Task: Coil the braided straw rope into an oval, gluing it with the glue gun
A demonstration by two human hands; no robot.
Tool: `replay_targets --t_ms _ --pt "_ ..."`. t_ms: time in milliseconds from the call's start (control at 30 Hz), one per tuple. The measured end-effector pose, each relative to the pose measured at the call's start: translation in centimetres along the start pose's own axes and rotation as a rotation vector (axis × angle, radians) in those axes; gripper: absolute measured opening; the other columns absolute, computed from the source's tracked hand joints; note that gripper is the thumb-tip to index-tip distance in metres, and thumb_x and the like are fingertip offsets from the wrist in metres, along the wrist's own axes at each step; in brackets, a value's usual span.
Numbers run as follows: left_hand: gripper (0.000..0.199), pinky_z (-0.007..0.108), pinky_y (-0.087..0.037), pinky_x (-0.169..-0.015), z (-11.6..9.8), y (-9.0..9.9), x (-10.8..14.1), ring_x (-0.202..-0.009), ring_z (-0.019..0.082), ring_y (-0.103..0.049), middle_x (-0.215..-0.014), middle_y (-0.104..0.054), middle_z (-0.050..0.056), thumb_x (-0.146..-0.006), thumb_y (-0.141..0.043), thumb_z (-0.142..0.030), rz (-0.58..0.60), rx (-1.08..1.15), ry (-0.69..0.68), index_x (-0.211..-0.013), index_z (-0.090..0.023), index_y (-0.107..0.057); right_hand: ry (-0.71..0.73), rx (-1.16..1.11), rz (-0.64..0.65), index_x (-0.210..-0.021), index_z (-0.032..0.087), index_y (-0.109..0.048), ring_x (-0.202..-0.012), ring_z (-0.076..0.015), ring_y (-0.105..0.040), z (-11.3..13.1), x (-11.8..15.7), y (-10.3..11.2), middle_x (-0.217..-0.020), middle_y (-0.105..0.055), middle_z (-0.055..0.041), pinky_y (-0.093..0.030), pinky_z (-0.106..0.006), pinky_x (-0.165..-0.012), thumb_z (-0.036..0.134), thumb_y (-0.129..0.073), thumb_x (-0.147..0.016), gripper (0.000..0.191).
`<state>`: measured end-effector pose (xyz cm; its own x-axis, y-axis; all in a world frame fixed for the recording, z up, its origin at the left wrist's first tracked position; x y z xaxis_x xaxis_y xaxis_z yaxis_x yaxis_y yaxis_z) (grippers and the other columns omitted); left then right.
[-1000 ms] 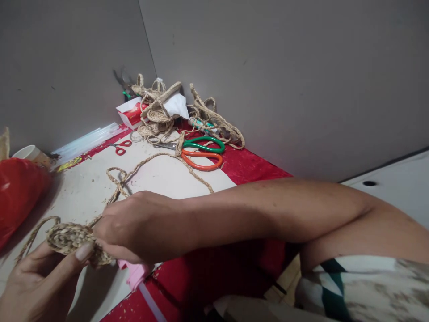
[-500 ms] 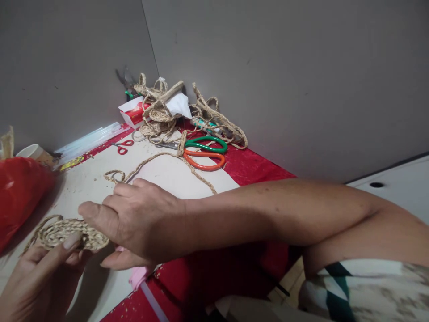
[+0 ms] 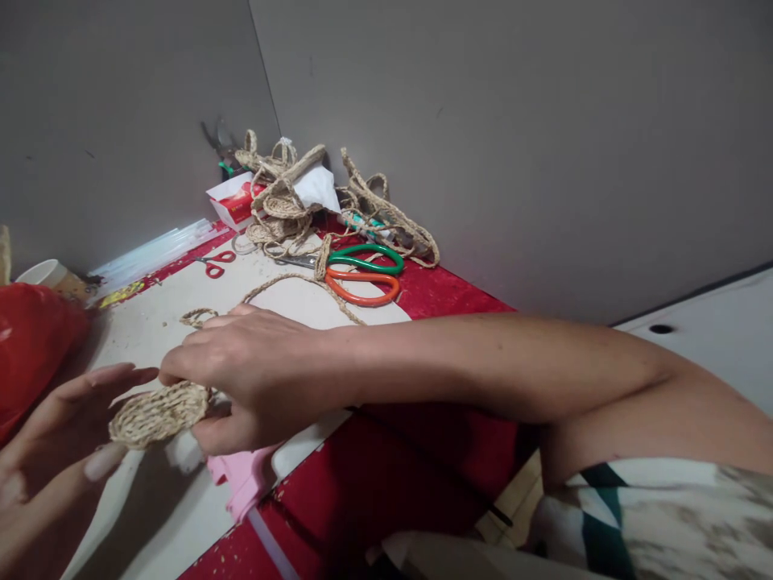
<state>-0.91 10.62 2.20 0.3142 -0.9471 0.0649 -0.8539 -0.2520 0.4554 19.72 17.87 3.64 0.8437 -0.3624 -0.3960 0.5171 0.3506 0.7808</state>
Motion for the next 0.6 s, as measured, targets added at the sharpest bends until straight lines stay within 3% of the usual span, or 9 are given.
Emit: replay_targets --t_ms 167,333,500,600 --pt "0.053 0.024 -0.052 -0.083 -0.8 -1.6 1.2 -0.098 0.023 -0.067 -0.105 -0.073 -0.004 -0.058 -0.085 -0.037 0.053 -0.187 -0.233 -0.109 -0.038 -0.070 0.021 -0.040 0.035 -0.107 0.010 -0.063 -0.094 -0.0209 -0.060 -0.2 0.0 0.0 -0.100 -0.069 -0.0085 -0.041 -0.036 -0.089 0.021 -0.061 -0.079 0.031" --pt "0.027 0.025 -0.049 -0.078 -2.3 -2.9 2.8 -0.075 0.020 -0.065 -0.083 -0.073 -0.006 -0.066 -0.078 -0.048 -0.132 -0.243 -0.305 -0.090 -0.038 -0.074 0.052 -0.066 0.009 -0.115 0.011 -0.059 -0.093 -0.0191 -0.058 0.0 0.0 0.3 -0.098 -0.068 -0.0064 -0.042 -0.035 -0.089 0.020 -0.059 -0.080 0.037" --pt "0.034 0.026 -0.047 -0.080 -1.9 -2.6 2.9 -0.074 0.020 -0.065 -0.082 -0.072 -0.003 -0.066 -0.078 -0.047 -0.132 -0.364 -0.359 -0.096 -0.033 -0.075 0.021 -0.046 0.008 -0.119 0.011 -0.054 -0.084 -0.0168 -0.057 0.2 -0.1 0.5 -0.086 -0.064 -0.0021 -0.042 -0.035 -0.088 0.018 -0.060 -0.080 0.040" --pt "0.035 0.030 -0.048 -0.079 -1.2 -2.2 2.9 -0.073 0.021 -0.066 -0.086 -0.073 0.000 -0.072 -0.074 -0.046 -0.139 -0.484 -0.435 -0.103 -0.028 -0.072 0.058 -0.033 -0.066 -0.121 0.010 -0.053 -0.086 -0.0166 -0.058 0.2 0.1 0.5 -0.094 -0.066 -0.0036 -0.043 -0.035 -0.090 0.019 -0.062 -0.081 0.042"
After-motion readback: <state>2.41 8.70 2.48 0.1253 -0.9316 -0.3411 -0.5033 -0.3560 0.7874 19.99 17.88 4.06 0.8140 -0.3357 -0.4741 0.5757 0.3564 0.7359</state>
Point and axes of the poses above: each hand's wrist, its own x-axis away from the middle knuckle, its own y-axis out of the back of the hand, z = x × y, the point moved 4 cm from there along -x, towards the middle knuckle
